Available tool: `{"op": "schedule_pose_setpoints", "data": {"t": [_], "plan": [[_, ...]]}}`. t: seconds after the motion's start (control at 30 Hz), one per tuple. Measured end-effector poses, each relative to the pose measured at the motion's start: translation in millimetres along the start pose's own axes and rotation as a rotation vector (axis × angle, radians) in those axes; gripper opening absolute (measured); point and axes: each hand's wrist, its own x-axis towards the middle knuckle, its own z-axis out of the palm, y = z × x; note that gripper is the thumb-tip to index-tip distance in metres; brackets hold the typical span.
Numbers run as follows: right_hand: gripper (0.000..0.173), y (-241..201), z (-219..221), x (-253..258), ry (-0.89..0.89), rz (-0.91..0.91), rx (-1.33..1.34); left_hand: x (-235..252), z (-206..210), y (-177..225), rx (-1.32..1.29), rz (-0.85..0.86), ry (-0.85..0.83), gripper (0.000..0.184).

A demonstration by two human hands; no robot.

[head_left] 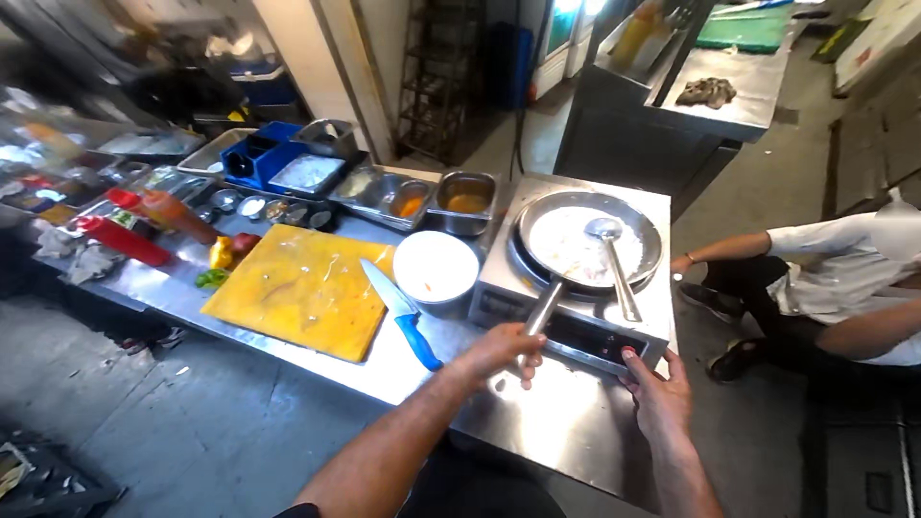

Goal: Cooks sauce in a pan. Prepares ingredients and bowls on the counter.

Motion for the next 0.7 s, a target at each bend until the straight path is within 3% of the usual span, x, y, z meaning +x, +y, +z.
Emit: {"op": "schedule_pose_setpoints", "data": {"t": [0.23, 0.43, 0.7], "plan": [[0.07, 0, 4, -1, 0.024, -0.007, 0.003, -10, -7, -7, 0.04, 0.021, 0.029, 0.043], [0.069, 3, -2, -1, -0.01, -0.018, 0.047, -38, -25, -22, -0.007, 0.089, 0.235, 0.042], [0.066, -4, 1, -2, 0.033, 0.025, 0.035, -74, -55, -46, -0.13, 0.005, 0.396, 0.05]]}}
